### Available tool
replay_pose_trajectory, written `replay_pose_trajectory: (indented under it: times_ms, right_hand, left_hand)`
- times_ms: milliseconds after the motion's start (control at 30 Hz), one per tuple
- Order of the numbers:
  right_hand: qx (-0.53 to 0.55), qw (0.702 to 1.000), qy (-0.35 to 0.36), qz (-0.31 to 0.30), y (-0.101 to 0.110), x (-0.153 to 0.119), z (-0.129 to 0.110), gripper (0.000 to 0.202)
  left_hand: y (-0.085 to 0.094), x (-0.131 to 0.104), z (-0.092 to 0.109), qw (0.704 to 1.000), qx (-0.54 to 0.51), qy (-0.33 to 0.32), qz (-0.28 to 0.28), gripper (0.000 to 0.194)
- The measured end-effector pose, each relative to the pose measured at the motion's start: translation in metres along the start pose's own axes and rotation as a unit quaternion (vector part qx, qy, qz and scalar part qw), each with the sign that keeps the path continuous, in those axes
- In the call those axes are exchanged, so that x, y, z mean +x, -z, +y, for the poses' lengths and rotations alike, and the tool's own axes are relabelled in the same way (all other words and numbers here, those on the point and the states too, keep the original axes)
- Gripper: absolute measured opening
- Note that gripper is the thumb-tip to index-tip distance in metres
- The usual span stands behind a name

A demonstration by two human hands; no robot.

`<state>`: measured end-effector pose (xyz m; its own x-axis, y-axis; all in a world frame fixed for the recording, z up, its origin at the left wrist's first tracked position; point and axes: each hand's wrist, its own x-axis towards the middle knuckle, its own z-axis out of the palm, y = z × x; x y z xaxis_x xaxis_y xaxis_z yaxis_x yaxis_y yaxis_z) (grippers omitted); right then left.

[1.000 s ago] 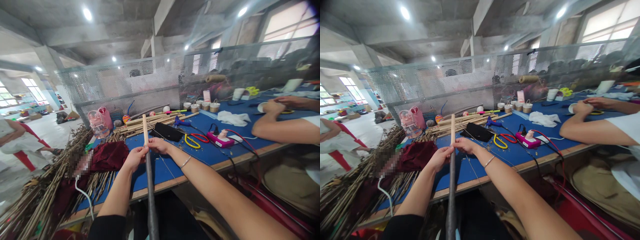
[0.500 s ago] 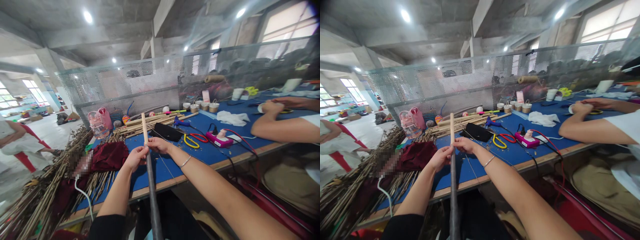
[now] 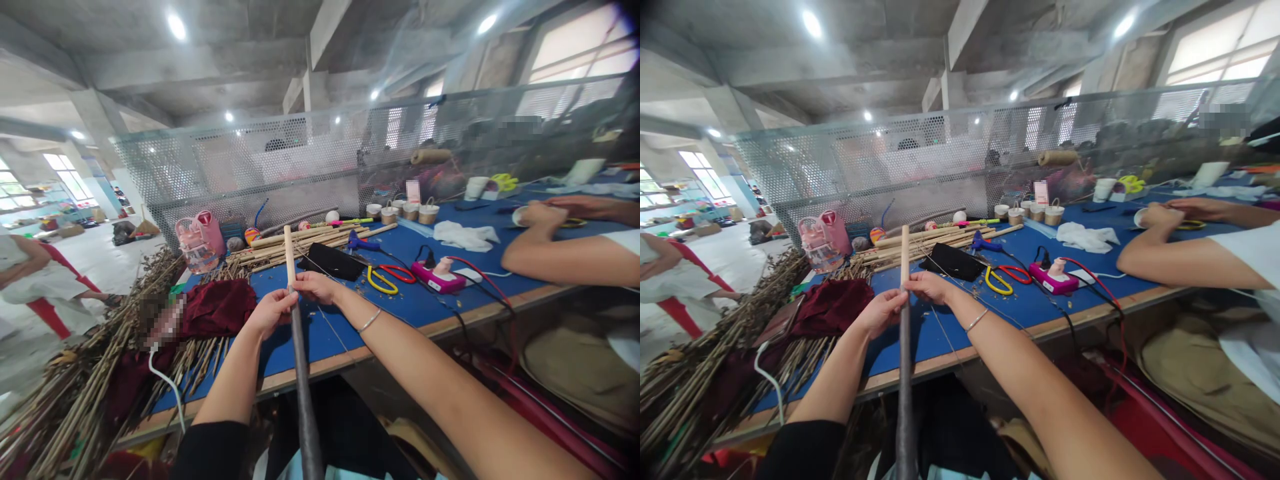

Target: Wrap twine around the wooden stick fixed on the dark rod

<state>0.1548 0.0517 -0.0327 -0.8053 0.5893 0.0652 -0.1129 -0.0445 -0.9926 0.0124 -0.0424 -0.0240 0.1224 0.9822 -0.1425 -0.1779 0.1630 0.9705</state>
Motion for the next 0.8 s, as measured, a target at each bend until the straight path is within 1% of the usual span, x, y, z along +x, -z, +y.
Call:
replay_pose_trajectory:
  times_ms: [100, 200, 300, 367, 500, 600, 667, 800]
  right_hand:
    - [0.003, 1.0, -0.006, 0.009, -0.0009, -0.0017, -0.0019, 0.035]
    - [0.042, 0.999, -0.016, -0.011, -0.0008, -0.0033, -0.0037, 0.04]
    - [0.068, 0.997, -0.007, -0.025, 0.0001, -0.0031, -0.0038, 0.041]
    - [0.059, 0.998, 0.0, -0.019, 0.0006, -0.0021, -0.0027, 0.039]
    - [0.03, 1.0, 0.0, -0.007, -0.0002, 0.0002, 0.0001, 0.036]
    - [0.016, 1.0, -0.002, 0.002, -0.0018, 0.0005, 0.0005, 0.035]
    - [0.018, 1.0, -0.005, -0.003, -0.0024, 0.0, -0.0001, 0.036]
    - [0.035, 0.999, -0.005, -0.021, -0.002, -0.0007, -0.001, 0.038]
  left_hand:
    - [0.0017, 0.0014, -0.0014, 1.0, 0.006, -0.008, 0.011, 0.035]
    - [0.0012, -0.0005, 0.0013, 1.0, 0.002, -0.005, -0.008, 0.037]
    - [-0.0004, -0.0029, 0.004, 1.0, 0.004, -0.005, -0.022, 0.04]
    - [-0.0007, -0.0025, 0.0031, 1.0, 0.014, -0.013, -0.008, 0.04]
    - [0.0013, 0.0029, -0.003, 0.997, 0.046, -0.038, 0.047, 0.037]
    - [0.003, 0.0049, -0.0042, 0.995, 0.057, -0.047, 0.06, 0.037]
    - [0.0031, 0.0035, -0.0019, 0.996, 0.052, -0.042, 0.051, 0.036]
    - [0.0019, -0.0017, 0.0037, 0.999, 0.037, -0.019, 0.0, 0.037]
